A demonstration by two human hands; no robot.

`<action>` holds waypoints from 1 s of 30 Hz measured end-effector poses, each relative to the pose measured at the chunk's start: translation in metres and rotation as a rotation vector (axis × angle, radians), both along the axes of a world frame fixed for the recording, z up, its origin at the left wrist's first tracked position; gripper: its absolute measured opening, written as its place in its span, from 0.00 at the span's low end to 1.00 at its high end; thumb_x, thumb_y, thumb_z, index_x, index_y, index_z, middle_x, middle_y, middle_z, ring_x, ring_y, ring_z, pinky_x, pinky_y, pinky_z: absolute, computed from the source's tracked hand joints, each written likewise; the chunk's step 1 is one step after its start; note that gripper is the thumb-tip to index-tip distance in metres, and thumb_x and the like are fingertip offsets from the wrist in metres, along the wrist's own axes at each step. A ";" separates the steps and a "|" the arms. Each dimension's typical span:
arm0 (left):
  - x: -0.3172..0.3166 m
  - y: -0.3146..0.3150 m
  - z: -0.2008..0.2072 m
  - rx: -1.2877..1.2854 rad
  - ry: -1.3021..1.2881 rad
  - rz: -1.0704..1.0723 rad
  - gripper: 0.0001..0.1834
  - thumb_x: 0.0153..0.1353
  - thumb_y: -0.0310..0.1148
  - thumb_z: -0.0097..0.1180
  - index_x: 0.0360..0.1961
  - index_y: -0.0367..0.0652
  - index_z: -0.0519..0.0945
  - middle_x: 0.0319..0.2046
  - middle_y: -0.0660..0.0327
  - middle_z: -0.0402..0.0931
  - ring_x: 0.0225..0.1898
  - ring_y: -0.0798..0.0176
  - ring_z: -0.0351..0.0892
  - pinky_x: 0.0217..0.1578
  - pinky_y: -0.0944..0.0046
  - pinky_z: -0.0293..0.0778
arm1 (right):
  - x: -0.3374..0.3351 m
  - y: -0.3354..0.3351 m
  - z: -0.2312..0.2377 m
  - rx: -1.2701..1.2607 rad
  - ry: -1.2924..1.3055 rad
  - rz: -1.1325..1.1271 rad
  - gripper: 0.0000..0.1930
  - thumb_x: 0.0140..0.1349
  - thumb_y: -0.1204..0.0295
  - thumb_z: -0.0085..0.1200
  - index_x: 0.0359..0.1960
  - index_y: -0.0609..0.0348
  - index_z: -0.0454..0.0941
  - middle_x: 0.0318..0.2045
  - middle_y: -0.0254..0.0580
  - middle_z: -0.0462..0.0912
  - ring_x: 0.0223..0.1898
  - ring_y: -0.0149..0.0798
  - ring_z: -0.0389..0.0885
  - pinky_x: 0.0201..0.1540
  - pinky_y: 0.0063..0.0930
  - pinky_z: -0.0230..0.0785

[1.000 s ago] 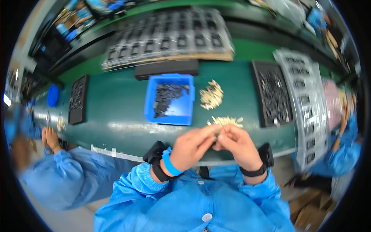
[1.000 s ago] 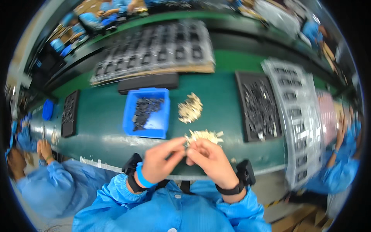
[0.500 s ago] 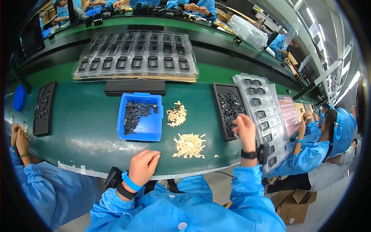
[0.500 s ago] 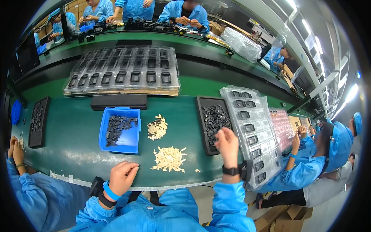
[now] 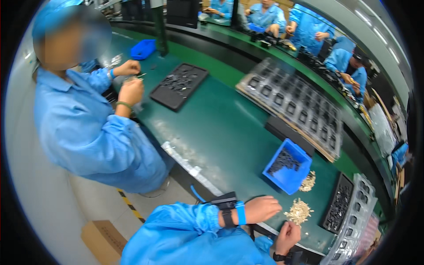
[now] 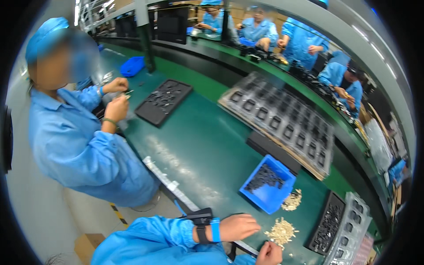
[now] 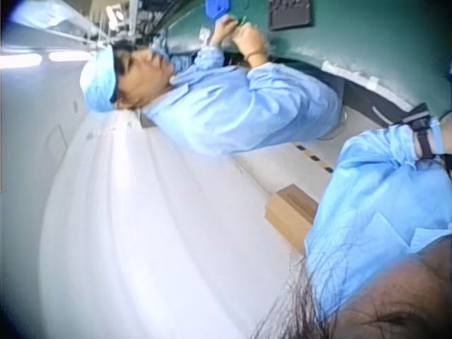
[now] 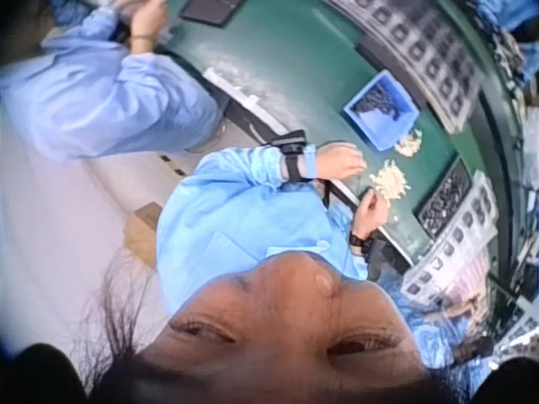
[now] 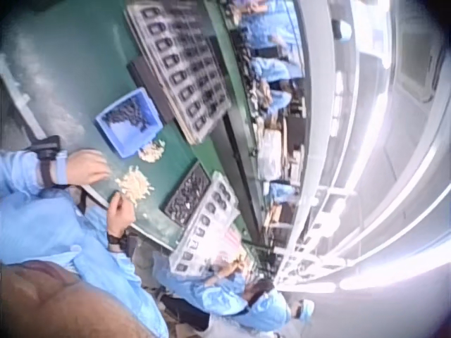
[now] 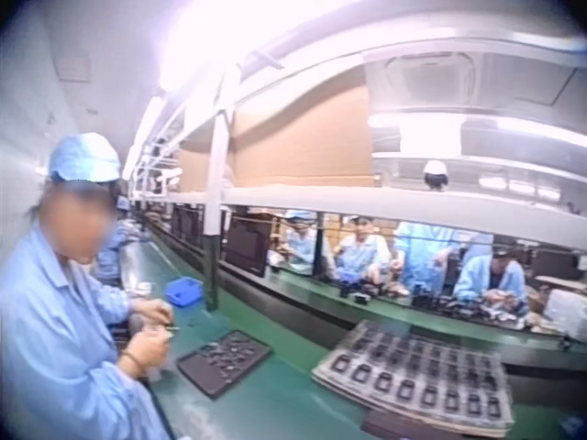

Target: Assembling small plastic and metal components at a factory workbench.

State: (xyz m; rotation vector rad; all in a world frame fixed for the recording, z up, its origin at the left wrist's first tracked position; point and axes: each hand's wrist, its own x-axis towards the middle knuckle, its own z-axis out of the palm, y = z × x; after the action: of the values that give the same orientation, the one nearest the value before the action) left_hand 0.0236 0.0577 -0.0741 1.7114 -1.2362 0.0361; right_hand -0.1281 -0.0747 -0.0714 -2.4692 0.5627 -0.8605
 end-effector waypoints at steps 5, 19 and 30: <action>0.002 -0.003 -0.007 -0.042 -0.044 -0.117 0.06 0.53 0.29 0.54 0.32 0.41 0.76 0.27 0.59 0.70 0.31 0.55 0.69 0.34 0.60 0.68 | 0.005 -0.005 -0.003 0.023 0.029 0.025 0.01 0.55 0.80 0.52 0.27 0.65 0.73 0.19 0.36 0.66 0.19 0.31 0.60 0.21 0.26 0.54; -0.008 -0.008 -0.005 -0.034 -0.100 -0.095 0.07 0.53 0.29 0.53 0.33 0.40 0.75 0.27 0.59 0.69 0.30 0.55 0.69 0.33 0.60 0.69 | 0.002 -0.008 -0.004 -0.146 0.011 0.029 0.05 0.58 0.73 0.52 0.29 0.63 0.74 0.19 0.39 0.69 0.19 0.36 0.65 0.24 0.29 0.59; 0.000 -0.001 0.008 -0.031 -0.280 -0.028 0.07 0.50 0.25 0.56 0.32 0.39 0.78 0.23 0.57 0.73 0.27 0.53 0.74 0.28 0.57 0.72 | 0.015 0.008 0.010 -0.063 -0.049 -0.056 0.03 0.50 0.74 0.56 0.24 0.57 0.76 0.19 0.44 0.74 0.22 0.47 0.73 0.24 0.37 0.64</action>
State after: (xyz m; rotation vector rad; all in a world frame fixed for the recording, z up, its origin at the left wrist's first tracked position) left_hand 0.0234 0.0568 -0.0665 1.7019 -1.4558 0.2846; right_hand -0.1132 -0.0669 -0.0614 -2.4915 0.5980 -0.9724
